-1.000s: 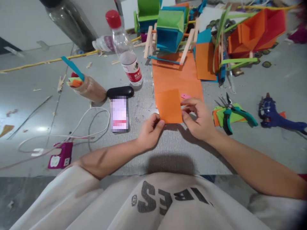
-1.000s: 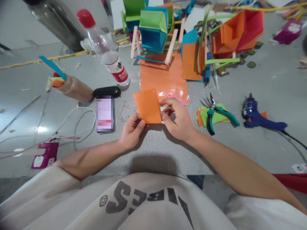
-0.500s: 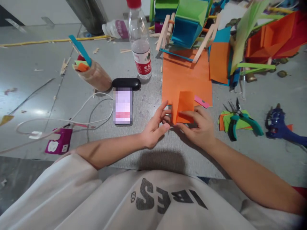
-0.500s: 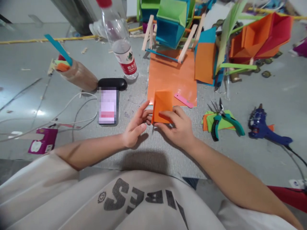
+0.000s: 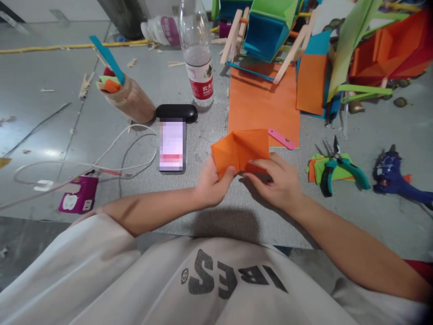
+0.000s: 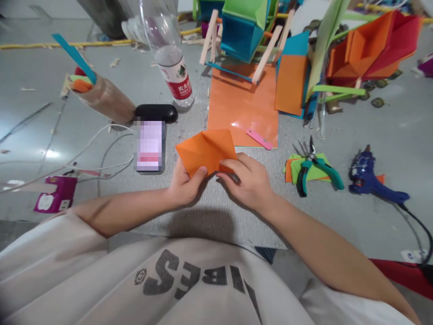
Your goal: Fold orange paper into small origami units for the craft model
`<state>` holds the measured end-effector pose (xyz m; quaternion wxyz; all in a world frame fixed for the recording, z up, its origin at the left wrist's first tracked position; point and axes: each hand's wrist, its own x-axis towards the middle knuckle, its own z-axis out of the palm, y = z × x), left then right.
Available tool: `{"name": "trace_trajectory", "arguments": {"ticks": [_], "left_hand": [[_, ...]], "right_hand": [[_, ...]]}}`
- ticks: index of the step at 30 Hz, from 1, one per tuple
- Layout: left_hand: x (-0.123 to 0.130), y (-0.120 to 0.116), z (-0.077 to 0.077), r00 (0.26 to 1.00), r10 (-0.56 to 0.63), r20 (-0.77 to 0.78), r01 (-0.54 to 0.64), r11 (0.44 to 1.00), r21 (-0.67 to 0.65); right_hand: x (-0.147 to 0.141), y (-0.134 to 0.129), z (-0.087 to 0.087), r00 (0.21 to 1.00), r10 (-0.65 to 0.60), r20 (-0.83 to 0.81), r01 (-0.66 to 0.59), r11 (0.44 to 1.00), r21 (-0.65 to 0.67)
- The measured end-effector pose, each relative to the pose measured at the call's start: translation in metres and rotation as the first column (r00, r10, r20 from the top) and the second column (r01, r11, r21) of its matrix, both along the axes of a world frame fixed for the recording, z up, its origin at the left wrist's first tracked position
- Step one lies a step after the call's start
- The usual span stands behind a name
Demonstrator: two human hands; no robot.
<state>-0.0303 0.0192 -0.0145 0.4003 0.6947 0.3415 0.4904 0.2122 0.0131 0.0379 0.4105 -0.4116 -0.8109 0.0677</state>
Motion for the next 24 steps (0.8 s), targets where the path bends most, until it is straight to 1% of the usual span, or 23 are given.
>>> {"name": "trace_trajectory", "arguments": {"ticks": [3,4,6,8,11,12,14,16,18,20,21,22,23,24], "left_hand": [[0.001,0.002,-0.001,0.994,0.108,0.015,-0.108,0.994,0.018],[0.001,0.002,0.0,0.993,0.115,-0.014,-0.114,0.993,0.032],[0.001,0.002,0.002,0.991,0.1,-0.085,-0.096,0.994,0.051],[0.0,0.0,0.006,0.988,0.07,-0.138,-0.063,0.997,0.051],[-0.001,-0.004,0.01,0.97,0.023,-0.24,-0.012,0.999,0.049],[-0.001,-0.005,0.011,0.959,0.008,-0.284,0.006,0.999,0.048],[-0.001,-0.005,0.011,0.937,0.002,-0.35,0.016,0.999,0.049],[-0.003,-0.001,0.012,0.93,0.026,-0.368,-0.009,0.999,0.049],[-0.004,0.007,0.014,0.933,0.092,-0.349,-0.073,0.995,0.065],[-0.005,0.013,0.019,0.914,0.226,-0.338,-0.194,0.973,0.128],[-0.006,0.015,0.023,0.879,0.315,-0.357,-0.265,0.947,0.184],[-0.006,0.015,0.028,0.825,0.398,-0.401,-0.315,0.913,0.259],[-0.006,0.015,0.033,0.757,0.458,-0.467,-0.322,0.883,0.342],[-0.006,0.013,0.038,0.689,0.481,-0.542,-0.27,0.865,0.423]], "right_hand": [[0.004,0.003,-0.002,0.988,-0.153,-0.001,0.153,0.988,-0.007],[0.005,0.004,-0.003,0.983,-0.185,0.009,0.185,0.983,-0.015],[0.005,0.005,-0.001,0.982,-0.185,0.03,0.186,0.982,-0.044],[0.004,0.003,0.001,0.989,-0.143,0.042,0.147,0.986,-0.083],[-0.001,-0.002,0.005,0.995,-0.103,-0.001,0.101,0.98,-0.169],[-0.002,-0.003,0.005,0.993,-0.117,-0.032,0.107,0.971,-0.215],[0.0,-0.003,0.003,0.976,-0.19,-0.107,0.148,0.938,-0.312],[0.005,0.001,-0.003,0.946,-0.265,-0.187,0.174,0.902,-0.396],[0.014,0.008,-0.01,0.923,-0.282,-0.264,0.14,0.881,-0.452],[0.021,0.014,-0.015,0.913,-0.265,-0.311,0.078,0.86,-0.504],[0.024,0.015,-0.016,0.911,-0.257,-0.323,0.051,0.847,-0.53],[0.025,0.016,-0.016,0.91,-0.253,-0.329,0.031,0.832,-0.553],[0.026,0.016,-0.015,0.909,-0.252,-0.331,0.018,0.818,-0.575],[0.026,0.015,-0.014,0.91,-0.253,-0.327,0.01,0.804,-0.595]]}}
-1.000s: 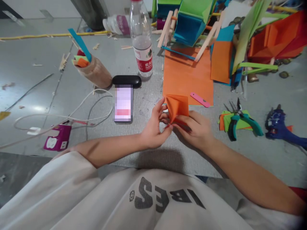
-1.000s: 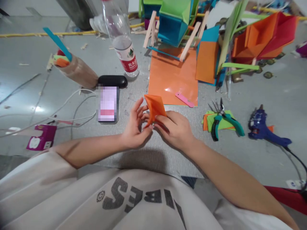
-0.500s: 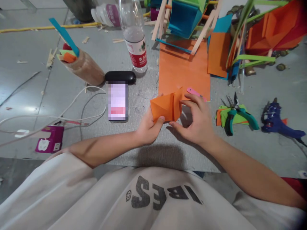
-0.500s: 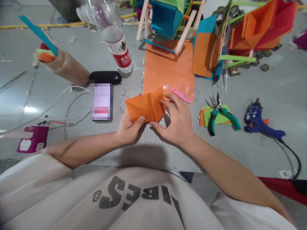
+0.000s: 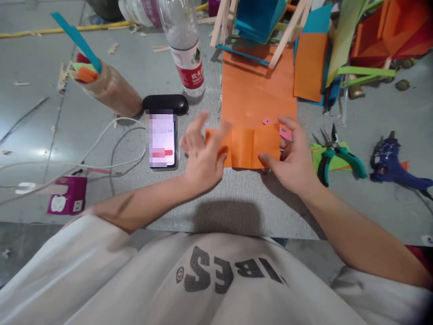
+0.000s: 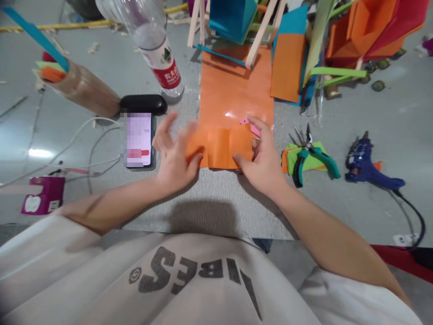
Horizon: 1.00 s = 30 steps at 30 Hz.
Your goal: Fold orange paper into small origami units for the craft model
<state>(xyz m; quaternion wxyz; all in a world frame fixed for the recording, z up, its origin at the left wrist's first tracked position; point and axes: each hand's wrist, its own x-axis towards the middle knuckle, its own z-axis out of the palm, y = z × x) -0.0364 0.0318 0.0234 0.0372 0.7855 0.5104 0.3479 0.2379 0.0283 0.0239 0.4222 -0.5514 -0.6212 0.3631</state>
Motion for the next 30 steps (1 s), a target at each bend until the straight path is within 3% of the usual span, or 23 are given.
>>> {"name": "trace_trajectory", "arguments": {"ticks": [3,6,8,12,15,20,30], "left_hand": [[-0.002,-0.006,0.015,0.932,-0.158,-0.325,0.178,0.983,0.034],[-0.005,-0.005,0.025,0.847,-0.298,-0.44,0.306,0.95,-0.054],[-0.007,-0.002,0.027,0.807,-0.359,-0.469,0.345,0.931,-0.119],[-0.006,-0.006,0.021,0.809,-0.391,-0.438,0.34,0.92,-0.194],[-0.004,-0.012,0.01,0.815,-0.447,-0.37,0.414,0.895,-0.168],[-0.004,-0.012,-0.002,0.77,-0.564,-0.299,0.562,0.821,-0.103],[-0.003,-0.009,-0.003,0.783,-0.583,-0.218,0.557,0.813,-0.172]], "right_hand": [[-0.002,-0.004,0.007,1.0,0.022,-0.003,-0.022,0.994,-0.106],[-0.001,-0.005,0.017,0.999,0.039,0.012,-0.034,0.965,-0.259],[0.002,-0.004,0.024,0.991,0.049,0.123,-0.012,0.96,-0.281],[0.01,-0.002,0.03,0.885,0.011,0.465,0.024,0.997,-0.069],[0.011,0.0,0.023,0.794,-0.049,0.607,-0.002,0.997,0.083],[0.009,0.002,0.011,0.744,-0.093,0.662,-0.019,0.987,0.16],[0.006,0.001,0.017,0.728,-0.102,0.678,0.004,0.99,0.144]]}}
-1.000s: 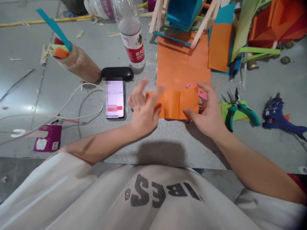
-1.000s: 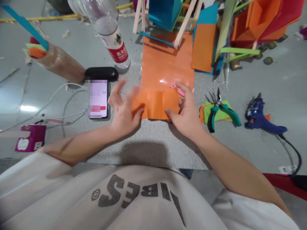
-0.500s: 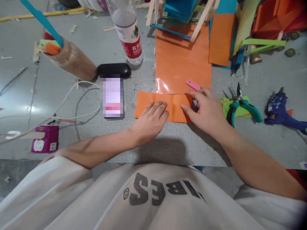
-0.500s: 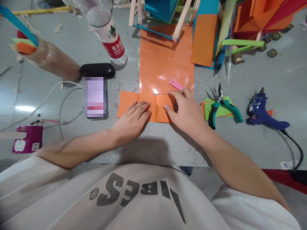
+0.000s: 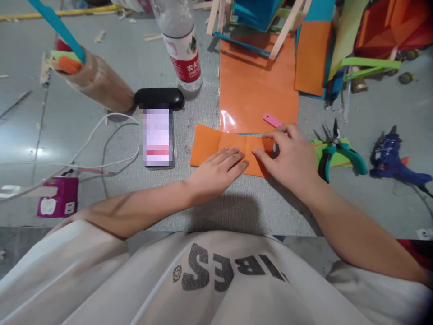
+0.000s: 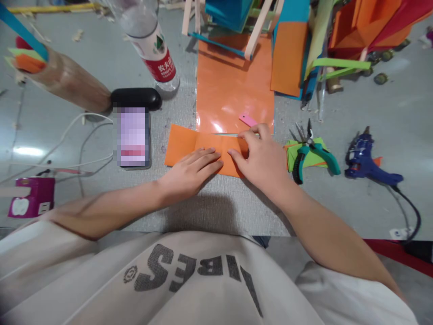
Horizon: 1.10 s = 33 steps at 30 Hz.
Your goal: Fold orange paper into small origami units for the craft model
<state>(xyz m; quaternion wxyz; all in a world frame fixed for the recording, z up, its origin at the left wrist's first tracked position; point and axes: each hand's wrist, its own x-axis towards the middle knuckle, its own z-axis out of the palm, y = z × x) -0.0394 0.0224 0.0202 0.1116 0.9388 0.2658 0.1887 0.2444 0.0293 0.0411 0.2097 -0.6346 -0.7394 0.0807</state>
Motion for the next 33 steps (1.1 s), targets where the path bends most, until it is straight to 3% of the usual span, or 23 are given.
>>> {"name": "trace_trajectory", "arguments": {"ticks": [3,6,10,14,20,33], "left_hand": [[0.001,0.001,0.0,1.0,-0.002,0.028,0.002,1.0,0.013],[0.001,0.002,-0.001,0.998,0.018,0.055,-0.017,1.0,-0.015],[0.0,0.003,-0.003,0.994,0.049,0.094,-0.044,0.997,-0.056],[-0.002,0.005,-0.002,0.989,0.071,0.131,-0.059,0.994,-0.095],[-0.002,0.007,-0.001,0.99,0.024,0.141,-0.021,0.999,-0.027],[-0.003,0.004,-0.002,0.995,-0.066,0.069,0.065,0.998,0.023]], "right_hand": [[0.002,0.001,0.005,0.999,-0.003,-0.045,0.004,1.0,0.024],[0.009,0.004,0.014,0.982,0.129,-0.139,-0.134,0.99,-0.032],[0.024,0.009,0.03,0.907,0.408,-0.099,-0.415,0.908,-0.062],[0.031,0.012,0.035,0.83,0.549,-0.104,-0.557,0.827,-0.079],[0.028,0.011,0.028,0.766,0.61,-0.202,-0.637,0.762,-0.116],[0.023,0.019,0.019,0.739,0.591,-0.324,-0.659,0.735,-0.162]]}}
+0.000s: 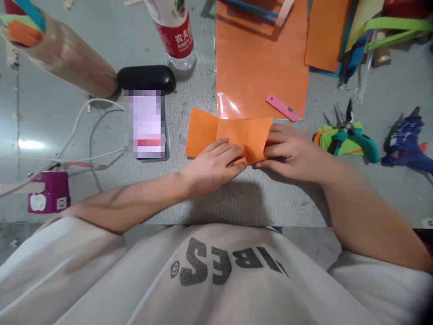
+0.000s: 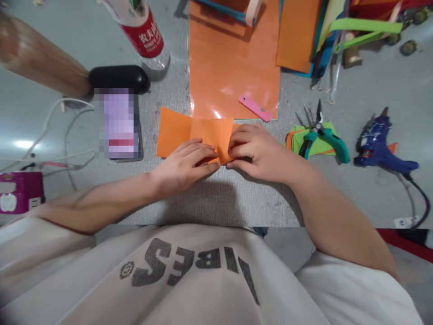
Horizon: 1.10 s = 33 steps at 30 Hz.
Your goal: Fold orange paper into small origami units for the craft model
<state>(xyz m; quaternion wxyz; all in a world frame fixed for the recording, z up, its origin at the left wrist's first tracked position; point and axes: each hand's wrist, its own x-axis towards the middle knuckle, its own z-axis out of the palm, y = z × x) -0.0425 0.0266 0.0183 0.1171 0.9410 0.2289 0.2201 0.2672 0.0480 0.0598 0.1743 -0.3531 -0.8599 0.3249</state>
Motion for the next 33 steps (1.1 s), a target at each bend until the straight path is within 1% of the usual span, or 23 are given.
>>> {"name": "trace_trajectory", "arguments": {"ticks": [2,4,7,11,15,18,20,22,25,28,33], "left_hand": [[0.0,0.0,0.001,1.0,-0.008,-0.009,0.009,1.0,0.022],[0.0,-0.001,0.003,1.0,-0.013,-0.017,0.014,0.997,0.075],[0.001,-0.001,0.005,0.999,-0.019,-0.03,0.023,0.992,0.122],[0.0,-0.001,0.007,0.997,-0.03,-0.068,0.034,0.997,0.062],[0.0,-0.002,0.007,0.996,-0.041,-0.081,0.045,0.998,0.044],[0.001,-0.001,0.007,0.995,-0.033,-0.095,0.045,0.991,0.124],[0.001,-0.001,0.008,0.995,-0.036,-0.097,0.053,0.982,0.184],[0.001,0.0,0.009,0.993,-0.041,-0.11,0.062,0.977,0.202],[0.0,0.0,0.012,0.986,-0.049,-0.158,0.076,0.983,0.168],[-0.001,0.001,0.013,0.982,-0.067,-0.179,0.091,0.987,0.13],[0.0,0.001,0.012,0.981,-0.062,-0.186,0.083,0.99,0.111]], "right_hand": [[-0.001,-0.002,0.0,1.0,-0.004,-0.001,0.004,1.0,0.004],[-0.001,-0.004,0.001,1.0,-0.008,-0.016,0.008,1.0,0.003],[0.0,-0.004,0.002,0.999,0.02,-0.041,-0.02,1.0,0.01],[0.002,0.0,0.005,0.998,0.051,-0.03,-0.051,0.999,0.014],[0.001,0.001,0.008,0.997,0.052,-0.051,-0.054,0.998,-0.037],[0.001,0.0,0.009,0.998,0.036,-0.054,-0.041,0.994,-0.098],[0.001,0.0,0.009,0.999,0.026,-0.046,-0.031,0.994,-0.109],[0.002,0.001,0.009,0.997,0.046,-0.064,-0.052,0.994,-0.099],[0.003,0.003,0.01,0.99,0.091,-0.108,-0.1,0.992,-0.081],[0.003,0.004,0.011,0.991,0.082,-0.105,-0.091,0.992,-0.084],[0.004,0.001,0.011,0.995,0.073,-0.071,-0.079,0.994,-0.073]]}}
